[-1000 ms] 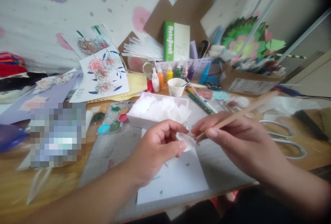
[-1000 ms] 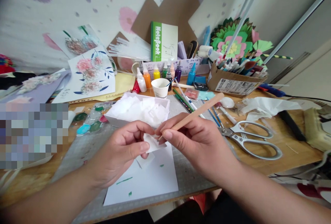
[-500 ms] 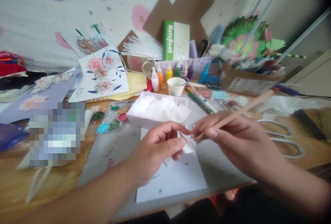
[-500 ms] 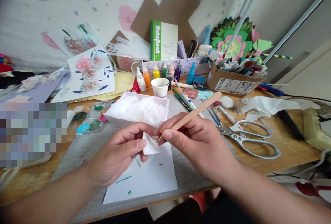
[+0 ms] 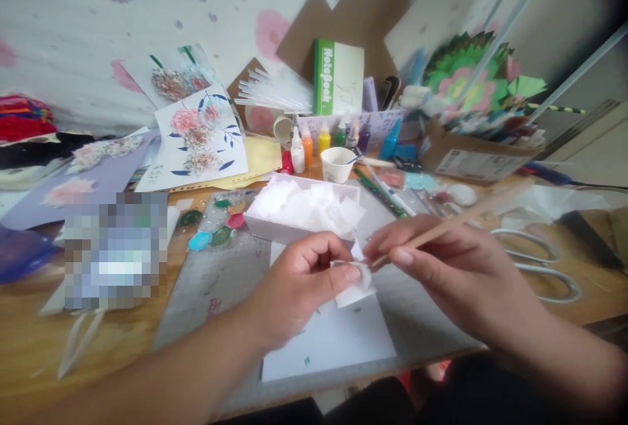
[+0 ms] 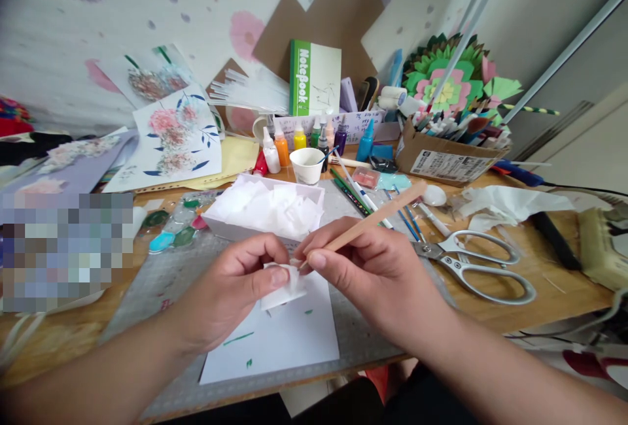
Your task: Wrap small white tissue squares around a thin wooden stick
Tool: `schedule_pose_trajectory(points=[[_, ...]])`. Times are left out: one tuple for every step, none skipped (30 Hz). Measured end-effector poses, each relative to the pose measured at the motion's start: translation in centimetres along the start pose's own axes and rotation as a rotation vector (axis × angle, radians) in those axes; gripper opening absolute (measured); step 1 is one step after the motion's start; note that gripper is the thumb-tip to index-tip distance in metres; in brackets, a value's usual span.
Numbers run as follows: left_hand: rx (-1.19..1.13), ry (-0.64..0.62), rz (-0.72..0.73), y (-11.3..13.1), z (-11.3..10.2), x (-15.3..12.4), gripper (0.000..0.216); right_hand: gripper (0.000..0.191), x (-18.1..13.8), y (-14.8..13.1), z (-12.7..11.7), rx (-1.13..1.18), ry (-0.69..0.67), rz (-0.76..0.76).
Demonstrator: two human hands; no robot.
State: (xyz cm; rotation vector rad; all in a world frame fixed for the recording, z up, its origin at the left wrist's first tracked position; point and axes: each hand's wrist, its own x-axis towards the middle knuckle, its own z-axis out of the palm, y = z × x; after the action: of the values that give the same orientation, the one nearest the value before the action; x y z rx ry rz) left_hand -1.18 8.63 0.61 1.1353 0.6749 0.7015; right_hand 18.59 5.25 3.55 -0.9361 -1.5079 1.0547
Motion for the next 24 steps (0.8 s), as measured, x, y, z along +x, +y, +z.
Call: schedule_pose_trajectory(points=[[0.004,0.002,-0.004,0.06,0.04,-0.01,0.023,0.008,-0.01,-0.01,-0.12,0.014,-0.003,-0.005],[0.007,0.003,-0.003,0.12,0.08,-0.01,0.023,0.008,-0.01,-0.01,-0.23,0.030,-0.005,-0.006],[0.014,0.003,0.000,0.18,0.13,-0.01,0.022,0.009,0.00,-0.01,-0.32,0.043,-0.009,-0.009],[0.023,0.002,0.004,0.22,0.17,-0.01,0.021,0.009,0.02,0.00,-0.38,0.058,-0.013,-0.015],[0.033,0.000,0.006,0.25,0.20,-0.01,0.019,0.009,0.04,0.02,-0.41,0.070,-0.018,-0.022],[0.039,-0.002,0.007,0.26,0.21,-0.01,0.017,0.010,0.06,0.03,-0.40,0.078,-0.022,-0.029],[0.041,-0.003,0.008,0.26,0.22,-0.01,0.015,0.011,0.07,0.04,-0.37,0.078,-0.028,-0.031],[0.040,-0.006,0.009,0.26,0.22,-0.01,0.013,0.011,0.07,0.04,-0.34,0.073,-0.036,-0.029],[0.035,-0.010,0.013,0.25,0.21,-0.02,0.011,0.011,0.06,0.02,-0.30,0.063,-0.042,-0.026],[0.028,-0.014,0.018,0.23,0.19,-0.03,0.009,0.011,0.03,-0.02,-0.26,0.052,-0.046,-0.023],[0.026,-0.018,0.023,0.23,0.16,-0.04,0.007,0.012,0.01,-0.07,-0.24,0.043,-0.050,-0.024],[0.028,-0.020,0.026,0.22,0.13,-0.05,0.006,0.012,-0.02,-0.13,-0.22,0.041,-0.051,-0.031],[0.031,-0.019,0.027,0.22,0.11,-0.07,0.005,0.013,-0.04,-0.20,-0.20,0.042,-0.051,-0.035],[0.034,-0.018,0.024,0.23,0.09,-0.09,0.005,0.013,-0.05,-0.27,-0.19,0.043,-0.049,-0.040],[0.035,-0.015,0.020,0.24,0.08,-0.11,0.005,0.014,-0.05,-0.34,-0.17,0.040,-0.046,-0.040],[0.031,-0.013,0.016,0.26,0.08,-0.13,0.005,0.014,-0.04,-0.40,-0.14,0.035,-0.045,-0.040],[0.024,-0.014,0.012,0.28,0.10,-0.14,0.006,0.015,-0.02,-0.44,-0.10,0.028,-0.046,-0.042],[0.016,-0.016,0.012,0.31,0.12,-0.15,0.006,0.015,0.01,-0.47,-0.05,0.021,-0.046,-0.050],[0.012,-0.021,0.015,0.34,0.16,-0.15,0.007,0.016,0.04,-0.49,0.00,0.013,-0.045,-0.061],[0.012,-0.025,0.019,0.38,0.20,-0.15,0.007,0.017,0.06,-0.51,0.05,0.004,-0.041,-0.076],[0.014,-0.026,0.024,0.43,0.24,-0.14,0.008,0.017,0.09,-0.52,0.11,-0.009,-0.037,-0.085],[0.022,-0.025,0.027,0.49,0.29,-0.12,0.009,0.017,0.11,-0.55,0.15,-0.021,-0.032,-0.098],[0.036,-0.019,0.030,0.56,0.33,-0.11,0.009,0.017,0.13,-0.58,0.19,-0.035,-0.027,-0.108],[0.054,-0.011,0.031,0.62,0.37,-0.10,0.009,0.017,0.14,-0.62,0.22,-0.049,-0.026,-0.117]])
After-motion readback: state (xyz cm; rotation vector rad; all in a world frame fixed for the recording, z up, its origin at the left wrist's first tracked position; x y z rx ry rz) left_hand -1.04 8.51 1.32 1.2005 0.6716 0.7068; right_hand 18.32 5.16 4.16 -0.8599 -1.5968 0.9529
